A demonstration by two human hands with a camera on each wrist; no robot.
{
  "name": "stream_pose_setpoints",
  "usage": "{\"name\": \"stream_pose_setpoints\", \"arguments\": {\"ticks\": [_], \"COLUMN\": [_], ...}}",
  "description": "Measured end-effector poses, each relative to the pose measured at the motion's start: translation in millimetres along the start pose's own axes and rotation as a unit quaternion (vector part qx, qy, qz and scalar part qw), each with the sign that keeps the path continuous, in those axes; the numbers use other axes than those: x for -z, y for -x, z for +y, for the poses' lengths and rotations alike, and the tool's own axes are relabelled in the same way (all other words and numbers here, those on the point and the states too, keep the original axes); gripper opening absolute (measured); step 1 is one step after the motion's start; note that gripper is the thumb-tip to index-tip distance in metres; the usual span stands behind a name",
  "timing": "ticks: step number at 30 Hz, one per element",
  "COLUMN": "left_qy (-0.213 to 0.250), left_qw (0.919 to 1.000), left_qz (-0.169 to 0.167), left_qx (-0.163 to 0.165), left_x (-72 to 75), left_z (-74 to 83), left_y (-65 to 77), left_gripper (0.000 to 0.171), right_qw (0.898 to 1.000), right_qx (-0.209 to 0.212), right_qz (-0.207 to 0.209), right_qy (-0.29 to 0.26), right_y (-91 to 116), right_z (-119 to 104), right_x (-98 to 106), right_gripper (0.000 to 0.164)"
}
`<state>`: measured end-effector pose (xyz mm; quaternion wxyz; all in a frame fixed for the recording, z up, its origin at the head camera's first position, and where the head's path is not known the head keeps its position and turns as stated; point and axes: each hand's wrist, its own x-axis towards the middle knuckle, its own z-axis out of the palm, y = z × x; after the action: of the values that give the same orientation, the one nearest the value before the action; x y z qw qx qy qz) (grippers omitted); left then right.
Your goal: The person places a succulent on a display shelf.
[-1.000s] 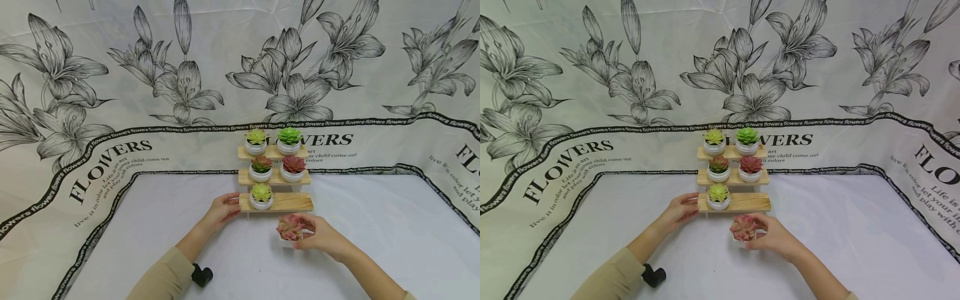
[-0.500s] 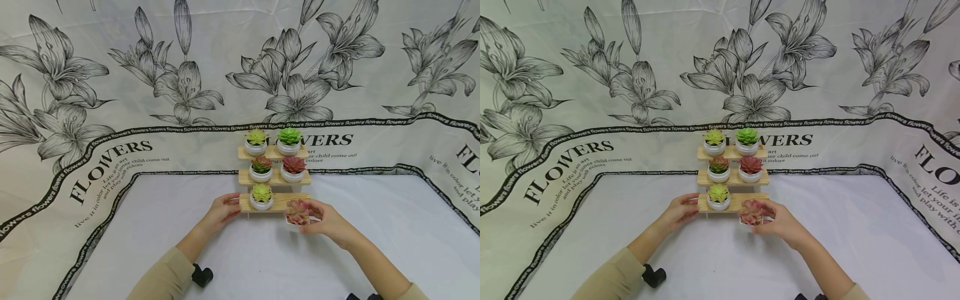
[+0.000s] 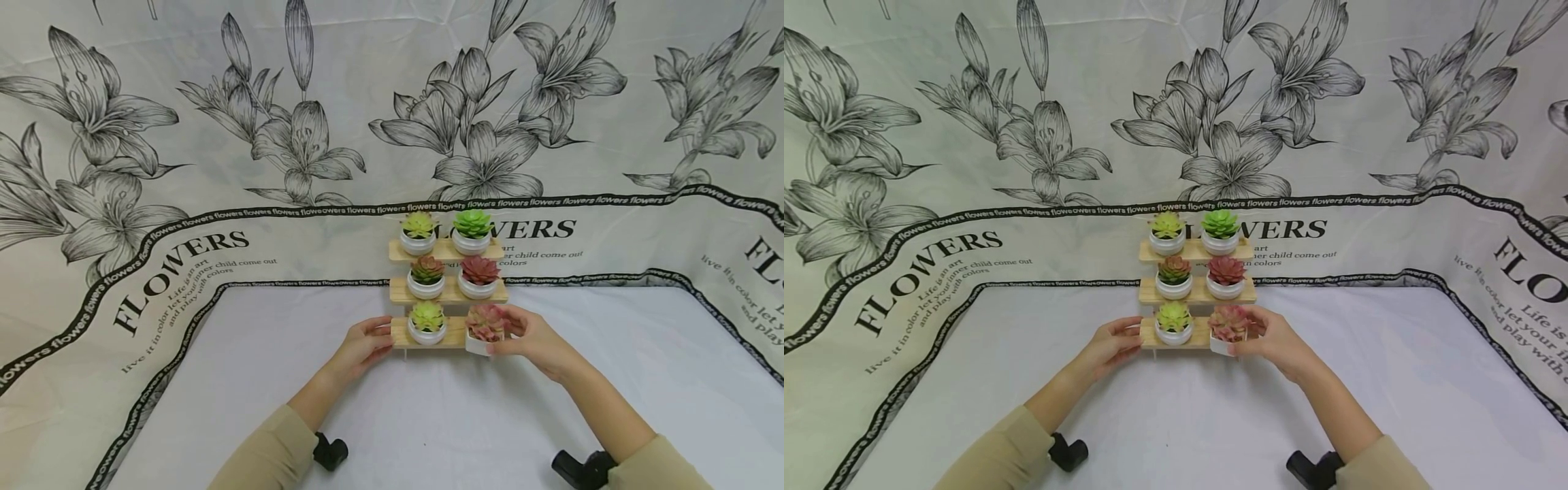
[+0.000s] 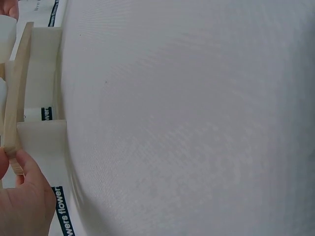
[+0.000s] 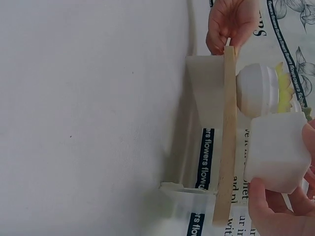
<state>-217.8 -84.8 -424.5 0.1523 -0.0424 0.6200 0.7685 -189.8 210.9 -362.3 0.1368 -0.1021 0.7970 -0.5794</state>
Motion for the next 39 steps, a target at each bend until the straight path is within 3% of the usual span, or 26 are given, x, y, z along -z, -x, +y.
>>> {"name": "stream_pose_setpoints", "arguments": {"ticks": [24, 33, 39], "left_qy": [0.000, 0.006, 0.008], "left_qw": [1.0000, 0.9999, 0.9998], "left_qz": [0.000, 0.004, 0.009], "left_qx": [0.005, 0.011, 0.016], "left_x": [0.2, -0.9, -1.4], "left_z": [-1.3, 1.3, 1.3], "left_y": [0.9, 1.5, 0.9], "left_gripper": [0.047, 0.046, 0.047], "right_qw": [0.999, 0.997, 0.996], "right_qx": [-0.018, 0.013, 0.026], "right_qz": [-0.002, 0.016, 0.002], "right_qy": [-0.035, -0.078, -0.085], "right_y": [-20.6, -19.2, -9.4], "right_z": [1.1, 9.8, 18.0], "right_x": [0.5, -0.7, 11.2], "right_gripper": [0.077, 0.074, 0.072]}}
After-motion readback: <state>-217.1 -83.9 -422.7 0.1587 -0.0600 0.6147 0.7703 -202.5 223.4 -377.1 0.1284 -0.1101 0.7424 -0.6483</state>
